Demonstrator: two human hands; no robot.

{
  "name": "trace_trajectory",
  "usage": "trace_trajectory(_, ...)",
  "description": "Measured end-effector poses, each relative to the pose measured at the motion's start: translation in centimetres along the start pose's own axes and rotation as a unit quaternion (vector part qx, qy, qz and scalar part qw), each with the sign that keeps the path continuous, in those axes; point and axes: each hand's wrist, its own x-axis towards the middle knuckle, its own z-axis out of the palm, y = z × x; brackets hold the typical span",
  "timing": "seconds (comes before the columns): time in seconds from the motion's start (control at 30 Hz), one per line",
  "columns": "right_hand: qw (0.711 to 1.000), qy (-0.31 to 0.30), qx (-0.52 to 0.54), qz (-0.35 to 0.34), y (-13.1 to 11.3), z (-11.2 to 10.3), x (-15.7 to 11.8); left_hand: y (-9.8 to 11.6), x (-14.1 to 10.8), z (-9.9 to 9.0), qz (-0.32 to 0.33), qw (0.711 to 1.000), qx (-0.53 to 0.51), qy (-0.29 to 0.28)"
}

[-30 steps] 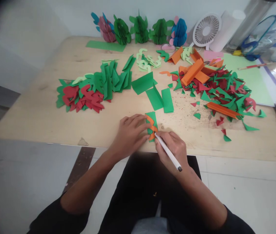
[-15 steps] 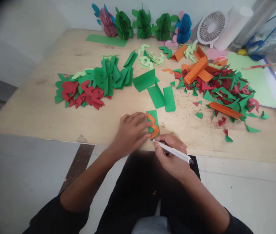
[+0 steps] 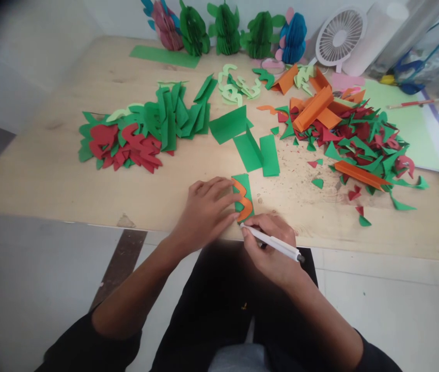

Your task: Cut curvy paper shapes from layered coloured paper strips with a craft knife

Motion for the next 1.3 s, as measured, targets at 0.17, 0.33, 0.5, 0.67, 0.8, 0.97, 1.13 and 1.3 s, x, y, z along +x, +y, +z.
trace_trajectory(0.17,1.000,0.000,-0.002,-0.004,0.02,0.13,0.03,-0.03,0.01,0.06,0.002,1.000,-0.001,0.004)
trace_trajectory(0.33,1.000,0.009,-0.002,0.000,0.23,0.22,-0.07,-0.08,0.00,0.09,0.003,1.000,-0.005,0.003)
trace_trajectory(0.5,1.000,0.010,0.001,-0.010,0.37,0.13,-0.08,-0.11,-0.03,0.13,0.002,1.000,-0.004,0.002)
trace_trajectory(0.67,1.000,0.013,0.003,-0.013,0.40,0.13,-0.01,-0.10,-0.01,0.08,0.004,1.000,-0.001,0.002)
trace_trajectory(0.8,1.000,0.012,-0.001,-0.018,0.38,0.05,0.05,-0.08,0.03,0.01,0.003,1.000,0.000,-0.002)
trace_trajectory(0.97,1.000,0.022,-0.006,-0.020,0.39,-0.22,0.12,-0.15,-0.01,0.13,0.005,1.000,0.000,0.001)
trace_trajectory(1.13,0.999,0.037,-0.008,-0.028,0.43,-0.35,0.23,-0.16,-0.04,0.20,0.005,1.000,0.000,0.003)
trace_trajectory(1.3,0.999,0.043,-0.011,-0.026,0.48,-0.47,0.46,-0.09,-0.01,0.13,0.003,1.000,-0.001,0.002)
